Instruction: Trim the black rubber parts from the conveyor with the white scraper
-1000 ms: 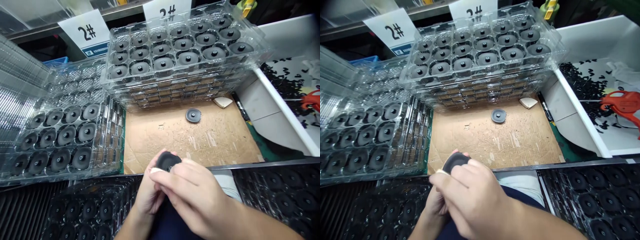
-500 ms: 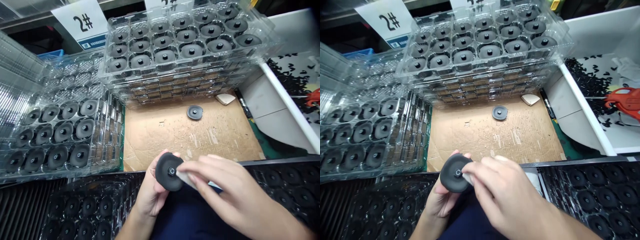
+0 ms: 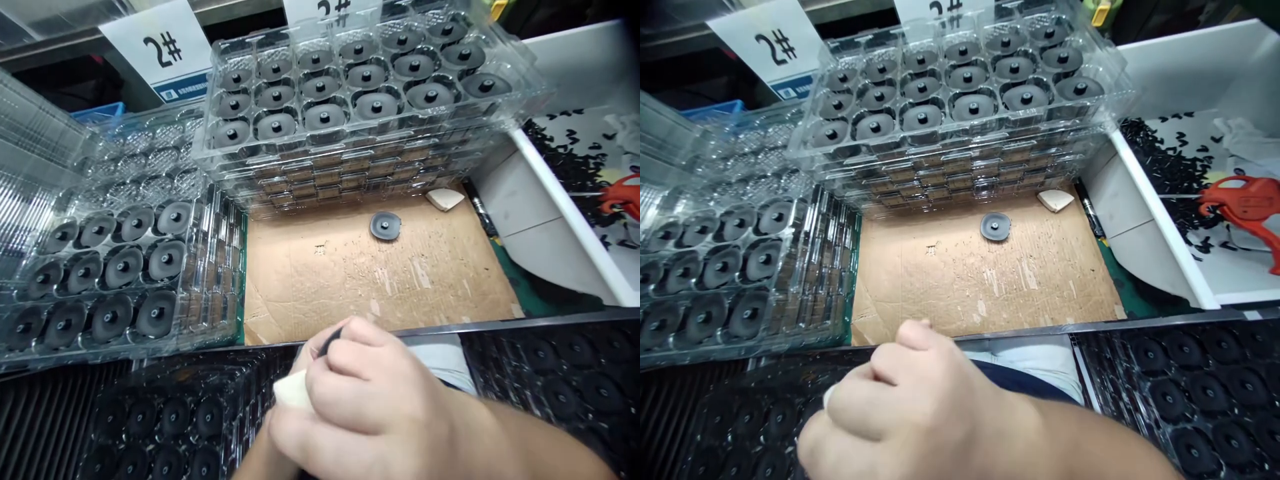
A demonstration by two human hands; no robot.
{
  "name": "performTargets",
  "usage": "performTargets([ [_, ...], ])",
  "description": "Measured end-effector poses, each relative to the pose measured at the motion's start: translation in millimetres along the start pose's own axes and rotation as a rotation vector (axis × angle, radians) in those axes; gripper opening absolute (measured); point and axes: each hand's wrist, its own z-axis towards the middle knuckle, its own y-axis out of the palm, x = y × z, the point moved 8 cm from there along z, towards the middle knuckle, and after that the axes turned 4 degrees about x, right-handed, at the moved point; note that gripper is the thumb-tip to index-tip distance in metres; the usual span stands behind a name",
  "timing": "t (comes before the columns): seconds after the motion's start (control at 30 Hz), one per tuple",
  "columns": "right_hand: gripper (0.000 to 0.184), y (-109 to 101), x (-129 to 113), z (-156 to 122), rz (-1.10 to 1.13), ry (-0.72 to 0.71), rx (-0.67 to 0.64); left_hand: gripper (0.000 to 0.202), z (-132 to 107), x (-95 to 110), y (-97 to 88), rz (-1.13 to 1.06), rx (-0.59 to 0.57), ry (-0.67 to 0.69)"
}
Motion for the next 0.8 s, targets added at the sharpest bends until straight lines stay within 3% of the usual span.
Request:
performTargets([
  [0.07, 0.03, -1, 16, -1, 0.143, 0.077, 0.016, 0.056, 0, -2, 3.8, -0.093, -0.012, -0.042],
  [0.2, 0.022, 5, 111, -30, 0.3, 0.656, 0.181, 0.066, -2, 0, 14.2, -0.463, -0.038, -0.157],
  [0.27, 0.021, 28, 140, -48, 0.311, 0.752, 0.155, 0.061, -3, 2, 19.2, -0.689, -0.072, -0.196],
  [0.33, 0.021, 53, 153, -65, 0.279, 0.754, 0.113, 0.053, -4, 5, 21.1, -0.806, -0.116, -0.188],
  [0.4, 0.028, 68, 156, -80, 0.228, 0.773, 0.132, 0.049, -4, 6, 20.6, -0.854, -0.15, -0.176],
  [0.47, 0.032, 70, 150, -91, 0.191, 0.792, 0.179, 0.048, -5, 7, 19.7, -0.872, -0.18, -0.174],
  [0.63, 0.025, 47, 123, -93, 0.212, 0.772, 0.211, 0.048, -9, 16, 15.7, -0.838, -0.211, -0.099],
  [0.73, 0.023, 39, 112, -97, 0.227, 0.77, 0.182, 0.055, -8, 27, 6.2, -0.592, -0.162, 0.133],
  [0.8, 0.022, 41, 110, -106, 0.218, 0.793, 0.168, 0.075, -10, 39, -3.8, -0.165, -0.039, 0.415],
])
